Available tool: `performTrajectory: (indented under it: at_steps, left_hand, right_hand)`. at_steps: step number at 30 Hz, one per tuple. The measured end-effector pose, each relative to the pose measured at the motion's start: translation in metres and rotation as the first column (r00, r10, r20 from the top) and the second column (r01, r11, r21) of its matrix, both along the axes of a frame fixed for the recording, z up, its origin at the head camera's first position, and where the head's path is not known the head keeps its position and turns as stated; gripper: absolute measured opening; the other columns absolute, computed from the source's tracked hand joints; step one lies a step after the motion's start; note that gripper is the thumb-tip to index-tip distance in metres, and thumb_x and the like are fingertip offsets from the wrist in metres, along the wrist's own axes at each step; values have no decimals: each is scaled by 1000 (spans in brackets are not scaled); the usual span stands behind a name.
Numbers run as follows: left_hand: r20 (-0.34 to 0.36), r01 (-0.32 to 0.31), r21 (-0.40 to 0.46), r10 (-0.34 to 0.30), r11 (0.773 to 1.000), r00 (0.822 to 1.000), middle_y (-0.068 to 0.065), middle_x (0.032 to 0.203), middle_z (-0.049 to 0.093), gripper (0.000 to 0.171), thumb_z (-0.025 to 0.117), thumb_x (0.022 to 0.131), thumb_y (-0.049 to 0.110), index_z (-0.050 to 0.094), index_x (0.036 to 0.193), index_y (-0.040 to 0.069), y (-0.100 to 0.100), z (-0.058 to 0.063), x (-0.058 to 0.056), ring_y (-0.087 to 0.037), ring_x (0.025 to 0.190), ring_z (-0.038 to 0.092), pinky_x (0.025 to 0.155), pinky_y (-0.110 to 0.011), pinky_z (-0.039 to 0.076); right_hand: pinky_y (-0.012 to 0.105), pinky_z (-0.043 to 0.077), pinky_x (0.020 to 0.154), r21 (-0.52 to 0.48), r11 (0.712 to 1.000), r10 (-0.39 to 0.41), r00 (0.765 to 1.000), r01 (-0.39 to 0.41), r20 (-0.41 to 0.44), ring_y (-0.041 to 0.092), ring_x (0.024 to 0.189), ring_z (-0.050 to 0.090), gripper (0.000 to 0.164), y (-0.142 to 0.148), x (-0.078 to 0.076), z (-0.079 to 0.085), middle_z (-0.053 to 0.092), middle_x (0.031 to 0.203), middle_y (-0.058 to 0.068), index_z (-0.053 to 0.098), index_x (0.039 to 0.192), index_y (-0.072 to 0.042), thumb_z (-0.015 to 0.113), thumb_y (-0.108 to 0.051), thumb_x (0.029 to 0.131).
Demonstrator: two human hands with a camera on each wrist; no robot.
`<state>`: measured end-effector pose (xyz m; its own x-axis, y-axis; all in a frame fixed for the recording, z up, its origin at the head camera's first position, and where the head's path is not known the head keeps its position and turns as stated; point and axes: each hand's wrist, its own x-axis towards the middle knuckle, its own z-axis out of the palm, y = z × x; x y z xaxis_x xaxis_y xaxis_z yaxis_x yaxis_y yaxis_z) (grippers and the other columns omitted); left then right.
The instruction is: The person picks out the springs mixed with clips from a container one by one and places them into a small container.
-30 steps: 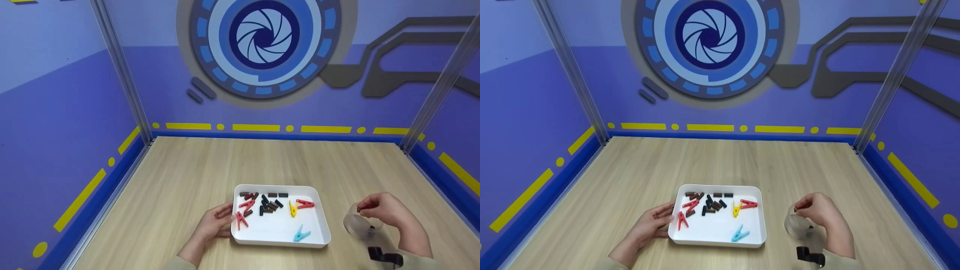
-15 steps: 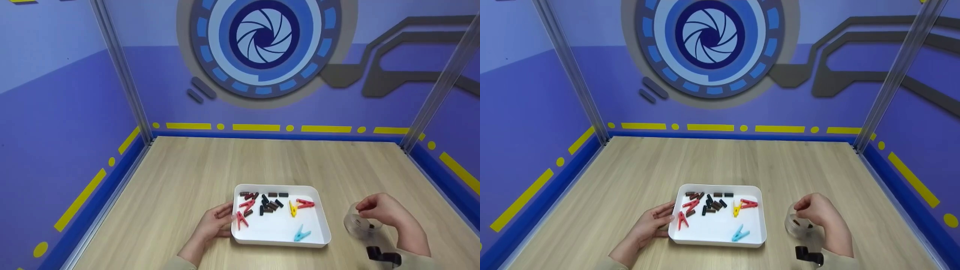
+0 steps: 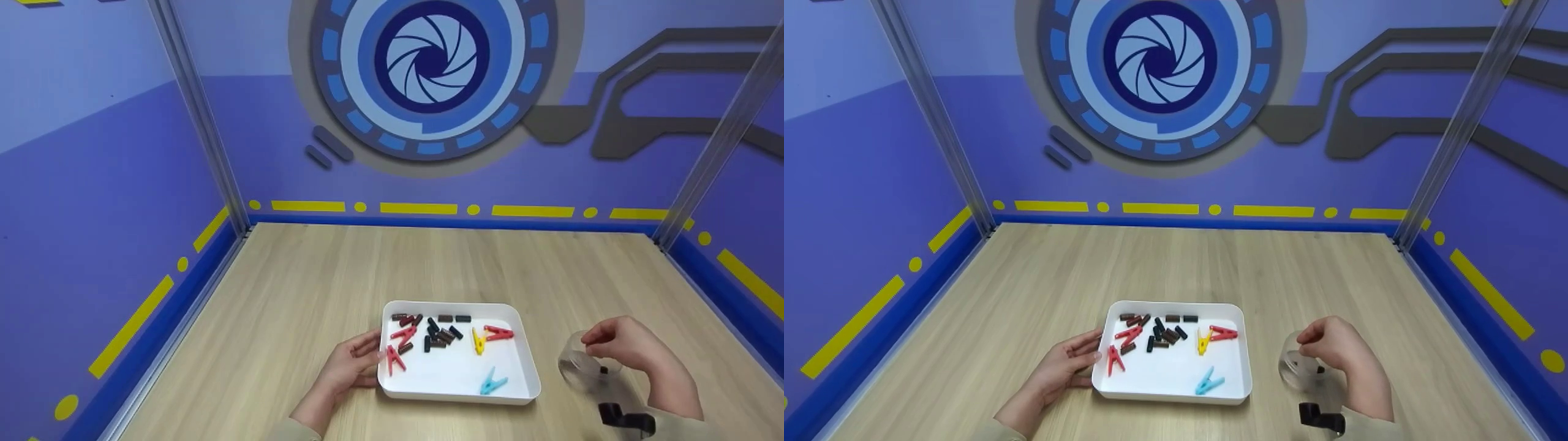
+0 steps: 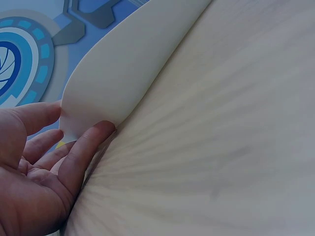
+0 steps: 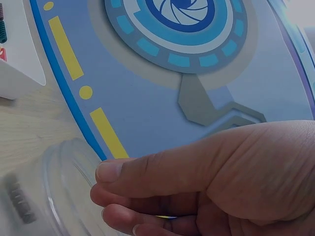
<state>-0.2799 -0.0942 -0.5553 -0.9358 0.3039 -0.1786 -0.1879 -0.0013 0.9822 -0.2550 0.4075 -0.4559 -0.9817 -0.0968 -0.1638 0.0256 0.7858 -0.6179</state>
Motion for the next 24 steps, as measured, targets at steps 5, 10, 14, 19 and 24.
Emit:
performTrajectory:
  at_steps: [5,10,14,19,24]
  left_hand:
    - [4,-4,-1,4,1000,1000,-24,157,47,63,71,97,15,45,155,6,0,1,1,-22,109,71,69,-41,65]
    - [-1,-3,1,3,1000,1000,-24,157,46,63,70,97,14,45,154,6,0,1,1,-22,110,70,68,-40,65]
    - [-2,0,10,0,1000,1000,-25,157,46,62,69,98,13,45,155,5,-1,1,1,-24,113,70,71,-43,66]
    - [-8,4,11,-4,1000,1000,-25,157,46,63,69,98,14,44,155,5,-1,1,2,-24,111,70,71,-44,65]
    - [-5,4,7,-4,1000,1000,-24,157,47,62,69,98,16,45,155,5,-1,1,2,-23,110,70,70,-42,66]
  right_hand:
    - [27,54,71,1,1000,-9,1000,9,11,14,84,65,18,0,-1,0,75,93,5,74,103,5,74,-7,90]
    - [28,53,71,4,1000,-12,1000,12,7,13,83,64,19,-2,0,2,75,94,6,74,103,4,75,-8,89]
    - [29,54,72,1,1000,-6,1000,6,-6,14,85,64,20,-4,0,4,76,96,7,75,104,3,75,-10,90]
    - [28,55,74,3,1000,-24,1000,24,-12,15,87,65,20,-8,1,6,75,97,6,75,106,1,75,-10,91]
    - [24,55,73,-12,1000,-24,999,24,-28,15,88,66,20,-14,-1,7,75,99,6,75,108,1,75,-12,92]
